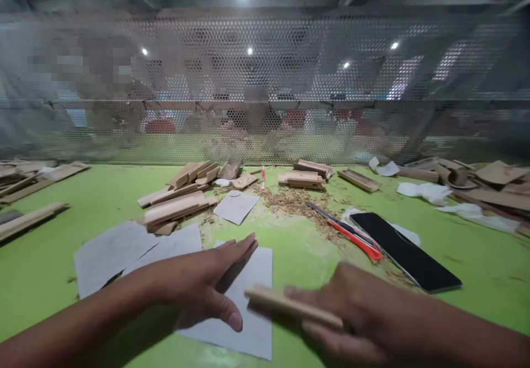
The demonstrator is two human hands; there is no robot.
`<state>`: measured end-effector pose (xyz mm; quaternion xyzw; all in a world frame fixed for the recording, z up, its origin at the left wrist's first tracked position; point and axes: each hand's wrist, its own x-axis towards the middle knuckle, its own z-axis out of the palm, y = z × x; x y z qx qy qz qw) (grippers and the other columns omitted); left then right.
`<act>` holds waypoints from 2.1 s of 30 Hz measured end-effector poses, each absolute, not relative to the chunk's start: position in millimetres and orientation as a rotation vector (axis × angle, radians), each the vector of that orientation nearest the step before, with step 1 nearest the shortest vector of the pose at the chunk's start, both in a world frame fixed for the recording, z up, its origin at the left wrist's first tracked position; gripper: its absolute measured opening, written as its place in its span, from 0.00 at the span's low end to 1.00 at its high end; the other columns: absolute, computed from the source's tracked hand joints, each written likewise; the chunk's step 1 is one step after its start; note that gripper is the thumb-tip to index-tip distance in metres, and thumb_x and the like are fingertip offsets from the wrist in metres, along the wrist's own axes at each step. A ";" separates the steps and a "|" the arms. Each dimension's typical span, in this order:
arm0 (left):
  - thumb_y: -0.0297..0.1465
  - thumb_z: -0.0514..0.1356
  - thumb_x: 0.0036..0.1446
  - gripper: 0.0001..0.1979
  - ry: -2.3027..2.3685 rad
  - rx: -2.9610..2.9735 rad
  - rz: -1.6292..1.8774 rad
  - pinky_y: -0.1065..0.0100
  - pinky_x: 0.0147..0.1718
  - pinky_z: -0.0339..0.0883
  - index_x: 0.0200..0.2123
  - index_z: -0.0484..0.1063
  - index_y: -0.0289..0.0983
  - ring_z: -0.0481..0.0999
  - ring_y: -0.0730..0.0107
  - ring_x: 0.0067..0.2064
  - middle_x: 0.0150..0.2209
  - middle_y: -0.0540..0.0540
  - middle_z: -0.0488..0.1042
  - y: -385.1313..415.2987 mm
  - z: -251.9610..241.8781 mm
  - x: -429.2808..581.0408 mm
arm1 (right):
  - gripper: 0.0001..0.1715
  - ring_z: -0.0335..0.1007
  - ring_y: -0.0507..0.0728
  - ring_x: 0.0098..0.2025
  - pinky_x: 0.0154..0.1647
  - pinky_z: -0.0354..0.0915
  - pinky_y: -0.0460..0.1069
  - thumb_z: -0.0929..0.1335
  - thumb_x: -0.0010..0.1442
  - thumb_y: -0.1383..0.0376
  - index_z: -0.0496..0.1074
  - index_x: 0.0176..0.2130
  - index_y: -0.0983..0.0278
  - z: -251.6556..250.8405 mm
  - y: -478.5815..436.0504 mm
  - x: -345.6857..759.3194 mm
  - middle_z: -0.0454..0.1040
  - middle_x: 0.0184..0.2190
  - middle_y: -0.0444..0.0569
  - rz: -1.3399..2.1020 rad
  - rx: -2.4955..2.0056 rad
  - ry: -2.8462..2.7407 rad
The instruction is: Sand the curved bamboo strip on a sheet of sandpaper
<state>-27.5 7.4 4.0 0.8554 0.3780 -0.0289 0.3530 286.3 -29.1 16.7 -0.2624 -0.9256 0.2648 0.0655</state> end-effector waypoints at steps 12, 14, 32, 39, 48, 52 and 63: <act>0.53 0.74 0.51 0.63 0.942 2.251 -0.034 0.51 0.69 0.52 0.77 0.39 0.44 0.53 0.39 0.73 0.76 0.38 0.44 7.2 -0.5 -30.7 | 0.17 0.51 0.50 0.17 0.19 0.45 0.48 0.59 0.72 0.61 0.75 0.45 0.62 11.3 -36.8 278.6 0.69 0.20 0.41 0.519 -0.883 -2.759; 0.52 0.75 0.50 0.64 0.938 2.249 -0.049 0.51 0.69 0.51 0.77 0.39 0.42 0.52 0.40 0.73 0.76 0.37 0.43 7.0 0.6 -30.2 | 0.17 0.57 0.50 0.19 0.21 0.52 0.46 0.59 0.72 0.60 0.75 0.47 0.62 8.8 -36.8 278.5 0.72 0.23 0.42 0.740 -0.776 -2.787; 0.37 0.55 0.74 0.18 0.701 2.504 0.880 0.64 0.44 0.72 0.62 0.70 0.40 0.80 0.59 0.48 0.52 0.40 0.79 -10.5 18.9 -12.6 | 0.22 0.36 0.42 0.09 0.12 0.41 0.41 0.70 0.61 0.50 0.74 0.45 0.64 8.9 -49.9 253.1 0.62 0.13 0.33 1.902 -1.028 -1.069; 0.34 0.56 0.71 0.19 0.765 2.356 0.867 0.72 0.24 0.53 0.25 0.66 0.37 0.61 0.74 0.24 0.22 0.55 0.61 -22.7 29.5 -3.4 | 0.36 0.59 0.47 0.12 0.13 0.57 0.41 0.62 0.66 0.38 0.74 0.34 0.68 -19.2 -61.0 242.0 0.73 0.18 0.47 2.152 -0.963 -1.149; 0.43 0.53 0.72 0.23 0.864 2.144 0.679 0.73 0.22 0.51 0.26 0.63 0.38 0.61 0.74 0.24 0.23 0.55 0.60 -23.7 28.2 3.1 | 0.41 0.80 0.56 0.27 0.33 0.72 0.49 0.59 0.71 0.38 0.75 0.49 0.73 -26.7 -70.4 237.0 0.82 0.33 0.61 2.223 -0.673 -1.146; 0.44 0.54 0.70 0.22 0.987 2.132 0.676 0.71 0.23 0.50 0.26 0.63 0.38 0.61 0.72 0.26 0.24 0.55 0.60 -25.3 25.1 5.8 | 0.31 0.82 0.64 0.46 0.49 0.72 0.56 0.63 0.73 0.46 0.74 0.54 0.70 -19.9 -74.5 235.6 0.80 0.48 0.65 2.243 -0.566 -1.077; 0.45 0.66 0.62 0.17 0.855 1.906 0.647 0.72 0.28 0.59 0.39 0.66 0.39 0.67 0.70 0.31 0.31 0.54 0.67 -27.5 17.2 7.9 | 0.33 0.70 0.65 0.64 0.63 0.67 0.59 0.73 0.67 0.56 0.65 0.66 0.60 -12.4 -78.4 240.1 0.73 0.59 0.60 2.179 -0.631 -1.259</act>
